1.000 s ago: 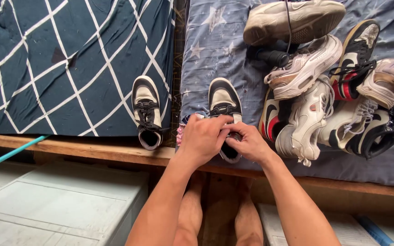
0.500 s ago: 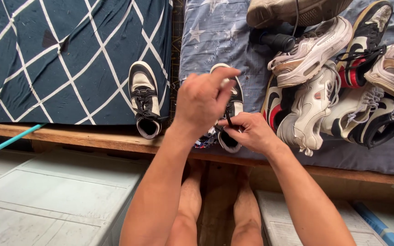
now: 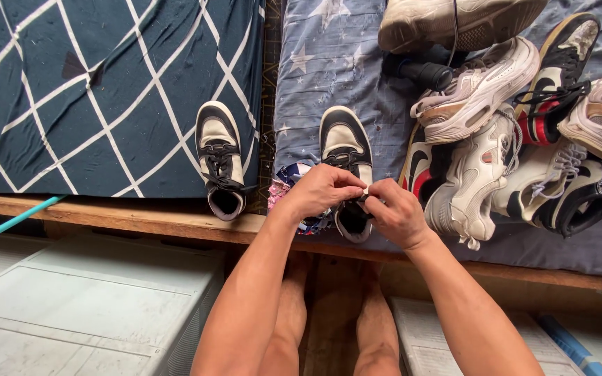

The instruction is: The person sits on the floor and cleans several pairs of shoes using a cloth. They wipe the exterior of each shoe, tie the laces, and place the cleaned shoes on a nearby white appliance.

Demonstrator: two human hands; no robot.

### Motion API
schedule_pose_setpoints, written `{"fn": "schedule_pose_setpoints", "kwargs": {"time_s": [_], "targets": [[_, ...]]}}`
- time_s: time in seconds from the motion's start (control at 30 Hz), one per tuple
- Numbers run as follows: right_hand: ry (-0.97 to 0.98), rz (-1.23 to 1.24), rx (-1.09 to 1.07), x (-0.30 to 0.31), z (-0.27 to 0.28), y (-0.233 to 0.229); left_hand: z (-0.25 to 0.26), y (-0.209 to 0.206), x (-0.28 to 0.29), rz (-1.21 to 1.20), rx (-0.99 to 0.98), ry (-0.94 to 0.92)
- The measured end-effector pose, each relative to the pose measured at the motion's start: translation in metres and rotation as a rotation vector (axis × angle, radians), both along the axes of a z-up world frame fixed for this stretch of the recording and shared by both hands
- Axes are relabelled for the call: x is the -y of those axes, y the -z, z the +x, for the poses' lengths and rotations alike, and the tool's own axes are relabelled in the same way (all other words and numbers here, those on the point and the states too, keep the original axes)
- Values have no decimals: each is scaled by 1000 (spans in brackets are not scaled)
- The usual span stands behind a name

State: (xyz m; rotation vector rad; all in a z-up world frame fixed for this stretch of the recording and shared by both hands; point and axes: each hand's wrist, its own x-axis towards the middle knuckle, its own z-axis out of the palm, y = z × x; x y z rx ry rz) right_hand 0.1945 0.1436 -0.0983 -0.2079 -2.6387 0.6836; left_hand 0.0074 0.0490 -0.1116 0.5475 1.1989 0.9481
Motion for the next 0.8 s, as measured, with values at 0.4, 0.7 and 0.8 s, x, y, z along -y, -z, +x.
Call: {"fn": "schedule_pose_setpoints", "kwargs": {"time_s": [0.4,0.7,0.8], "targets": [[381,-1139,431,-19,4,38,-28,-18,29,-113,-557,-184],[980,-2110,-243,-10,44,83,-39,32,118,-225,-165,-498],[1101,-2118,-447,-4,52,75,-29,33,127,-261,-303,-462]]}}
